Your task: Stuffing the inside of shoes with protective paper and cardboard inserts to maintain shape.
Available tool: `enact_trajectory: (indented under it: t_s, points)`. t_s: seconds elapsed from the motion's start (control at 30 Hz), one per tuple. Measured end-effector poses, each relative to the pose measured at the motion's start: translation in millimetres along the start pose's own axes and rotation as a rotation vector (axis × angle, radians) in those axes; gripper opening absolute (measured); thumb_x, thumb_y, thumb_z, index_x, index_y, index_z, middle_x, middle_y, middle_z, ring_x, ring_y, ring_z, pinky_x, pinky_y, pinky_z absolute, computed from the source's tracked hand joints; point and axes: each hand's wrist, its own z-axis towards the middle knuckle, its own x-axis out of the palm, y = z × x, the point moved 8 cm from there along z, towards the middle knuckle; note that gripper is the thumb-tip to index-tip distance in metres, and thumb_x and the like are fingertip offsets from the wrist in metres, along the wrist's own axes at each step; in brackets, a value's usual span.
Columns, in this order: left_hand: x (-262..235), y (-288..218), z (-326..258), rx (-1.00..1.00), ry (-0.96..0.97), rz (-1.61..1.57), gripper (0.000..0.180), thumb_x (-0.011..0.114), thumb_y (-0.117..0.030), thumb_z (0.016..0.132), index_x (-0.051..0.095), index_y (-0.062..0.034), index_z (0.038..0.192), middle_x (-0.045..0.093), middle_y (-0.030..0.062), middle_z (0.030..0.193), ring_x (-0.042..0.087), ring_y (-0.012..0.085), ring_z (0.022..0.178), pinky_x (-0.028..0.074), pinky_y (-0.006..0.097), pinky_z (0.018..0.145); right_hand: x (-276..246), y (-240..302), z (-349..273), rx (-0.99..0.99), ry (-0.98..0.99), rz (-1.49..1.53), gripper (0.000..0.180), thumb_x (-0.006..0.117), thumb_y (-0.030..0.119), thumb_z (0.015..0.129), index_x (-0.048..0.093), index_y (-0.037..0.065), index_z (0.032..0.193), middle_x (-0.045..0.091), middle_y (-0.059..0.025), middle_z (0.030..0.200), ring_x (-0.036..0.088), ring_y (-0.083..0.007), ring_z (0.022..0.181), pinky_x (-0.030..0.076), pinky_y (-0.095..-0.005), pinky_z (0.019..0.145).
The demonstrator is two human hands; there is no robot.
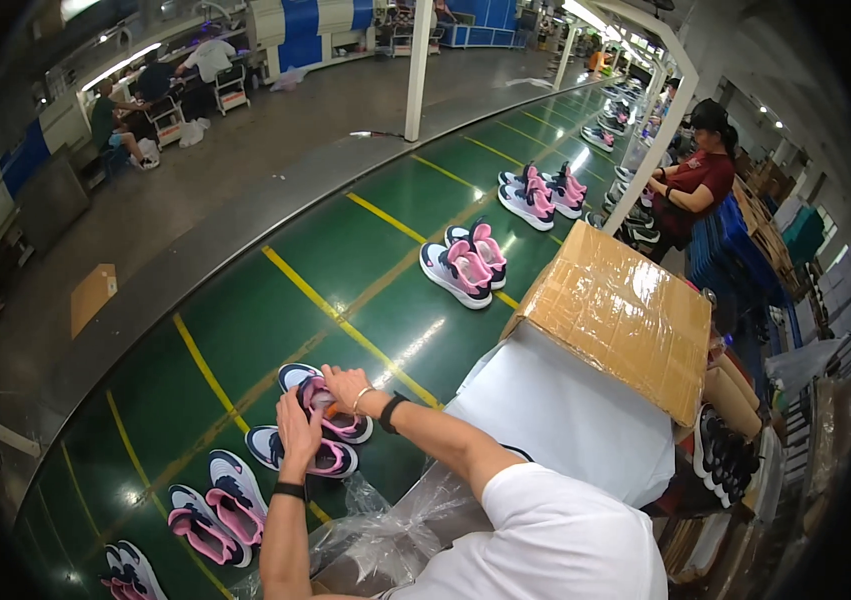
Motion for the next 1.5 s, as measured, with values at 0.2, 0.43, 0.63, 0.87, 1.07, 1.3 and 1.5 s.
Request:
enact_trajectory:
  t_s: [0.2,0.43,0.63,0.87,1.07,1.3,1.5]
  points:
    - [-128,-39,-121,0.073,0.173,-0.134,0.028,0.065,-0.005,0.073,0.056,0.0,0.099,0.059,0.0168,0.1,0.057,0.0326,0.093,0.045,0.04,0.081,-57,71,-102,-0.291,-0.244,0.319,0.03,0.071,0.021,0.07,0.052,0.006,0.088,0.059,-0.0102,0.079,0.06,-0.0288,0.075,0.047,-0.038,0.064]
    - [-158,-48,-289,-0.03,0.601,-0.003,0.046,0.069,-0.03,0.071,0.058,-0.0029,0.107,0.057,0.0176,0.105,0.051,0.0343,0.103,0.038,0.042,0.09,98,191,-254,-0.309,0.817,1.216,0.015,0.062,0.02,0.079,0.062,0.005,0.078,0.062,-0.003,0.065,0.059,-0.0107,0.055,0.046,-0.0245,0.048]
    - [-170,-19,-310,0.008,0.419,0.021,0.053,0.075,-0.028,0.066,0.058,-0.0022,0.108,0.059,0.0199,0.104,0.056,0.0361,0.098,0.043,0.042,0.087,137,254,-289,0.079,0.973,1.333,0.014,0.054,0.014,0.083,0.063,0.007,0.091,0.06,-0.0018,0.065,0.056,-0.0068,0.058,0.043,-0.0213,0.049]
    - [-184,6,-308,0.013,0.305,0.031,0.057,0.081,-0.03,0.058,0.06,0.0005,0.102,0.062,0.0184,0.097,0.06,0.0346,0.091,0.047,0.039,0.081,78,275,-265,-0.096,0.418,1.09,0.007,0.059,0.009,0.071,0.064,0.006,0.075,0.06,-0.0014,0.064,0.055,-0.0116,0.06,0.042,-0.0269,0.052]
    - [-178,32,-310,0.006,0.48,0.032,0.084,0.085,-0.032,0.052,0.049,0.0018,0.121,0.055,0.0212,0.115,0.054,0.0354,0.107,0.042,0.041,0.092,67,240,-258,-0.153,0.172,1.081,0.002,0.06,0.005,0.068,0.06,0.004,0.07,0.056,-0.0003,0.061,0.05,-0.0099,0.058,0.04,-0.0275,0.053]
    - [-191,-88,-257,-0.173,0.611,-0.478,0.051,0.077,-0.012,0.069,0.054,0.0026,0.111,0.062,0.0093,0.094,0.06,0.016,0.077,0.048,0.026,0.066,-133,216,-281,-0.717,0.24,1.053,0.01,0.062,0.002,0.076,0.062,0.003,0.085,0.061,-0.0043,0.076,0.057,-0.0129,0.071,0.045,-0.0273,0.063]
    - [-124,-146,-277,-0.2,0.623,-0.852,0.023,0.071,-0.004,0.076,0.062,-0.0001,0.096,0.063,0.0023,0.083,0.058,0.0078,0.068,0.046,0.022,0.058,-224,-23,-304,-0.12,-0.439,0.008,0.047,0.064,0.03,0.08,0.052,0.009,0.121,0.052,-0.0127,0.123,0.047,-0.0309,0.116,0.037,-0.0392,0.097]
